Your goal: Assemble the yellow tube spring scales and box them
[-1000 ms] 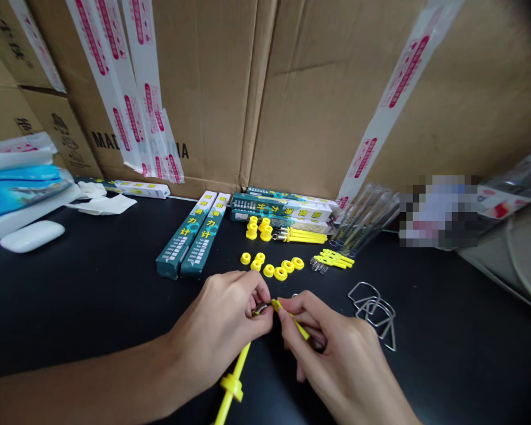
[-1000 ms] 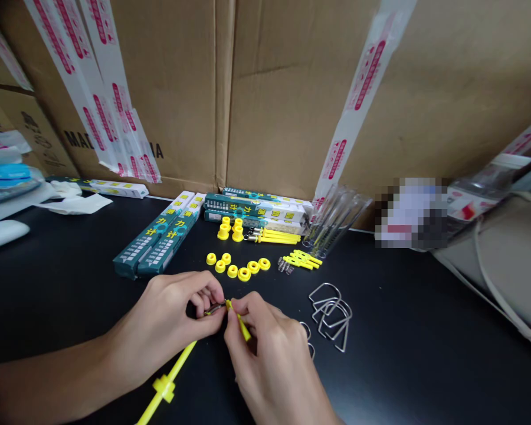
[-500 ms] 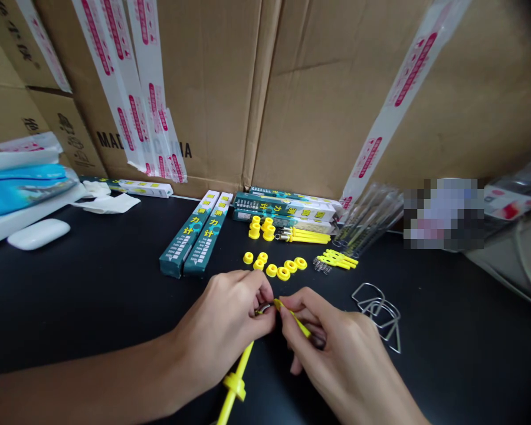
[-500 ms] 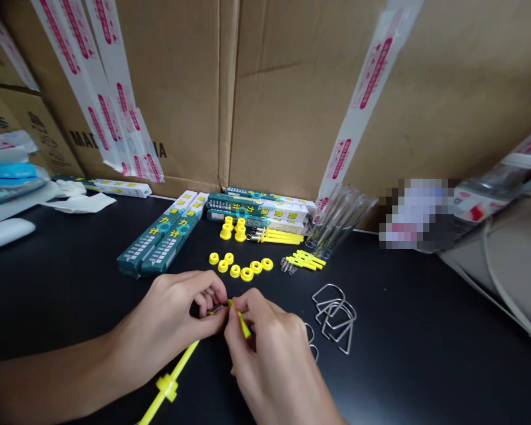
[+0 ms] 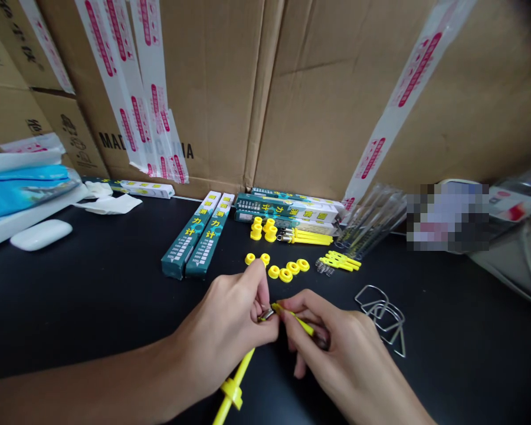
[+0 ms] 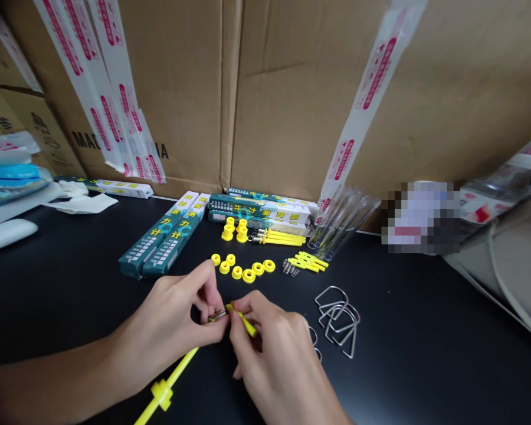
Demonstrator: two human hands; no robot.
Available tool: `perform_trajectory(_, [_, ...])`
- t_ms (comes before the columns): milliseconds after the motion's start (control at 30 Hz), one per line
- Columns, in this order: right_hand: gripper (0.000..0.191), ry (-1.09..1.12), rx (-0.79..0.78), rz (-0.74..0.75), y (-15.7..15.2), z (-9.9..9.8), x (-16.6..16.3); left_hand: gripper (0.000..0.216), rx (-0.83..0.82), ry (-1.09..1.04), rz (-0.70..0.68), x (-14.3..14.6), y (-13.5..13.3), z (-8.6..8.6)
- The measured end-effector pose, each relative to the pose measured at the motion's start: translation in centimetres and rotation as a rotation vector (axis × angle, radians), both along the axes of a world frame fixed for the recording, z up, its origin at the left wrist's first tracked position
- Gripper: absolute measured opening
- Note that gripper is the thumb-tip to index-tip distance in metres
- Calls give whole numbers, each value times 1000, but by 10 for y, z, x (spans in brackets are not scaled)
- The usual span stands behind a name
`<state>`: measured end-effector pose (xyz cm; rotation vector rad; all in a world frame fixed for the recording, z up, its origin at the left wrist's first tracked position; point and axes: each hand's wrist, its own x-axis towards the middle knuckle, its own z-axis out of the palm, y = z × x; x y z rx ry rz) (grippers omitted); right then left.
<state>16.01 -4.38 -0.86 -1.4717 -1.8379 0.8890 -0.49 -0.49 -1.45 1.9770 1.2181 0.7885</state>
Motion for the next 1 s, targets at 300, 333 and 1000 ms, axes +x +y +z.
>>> perform_trajectory(300, [26,164,-121,13,4,-9,9,25,-150,-106,12,0,2,6])
perform_trajectory(333, [26,184,-124,10,4,-10,9,24,-151,-104,13,-1,2,6])
perform_trajectory(1000, [25,40,-21,121,9,1,11,21,-102,-91,-47,-2,1,8])
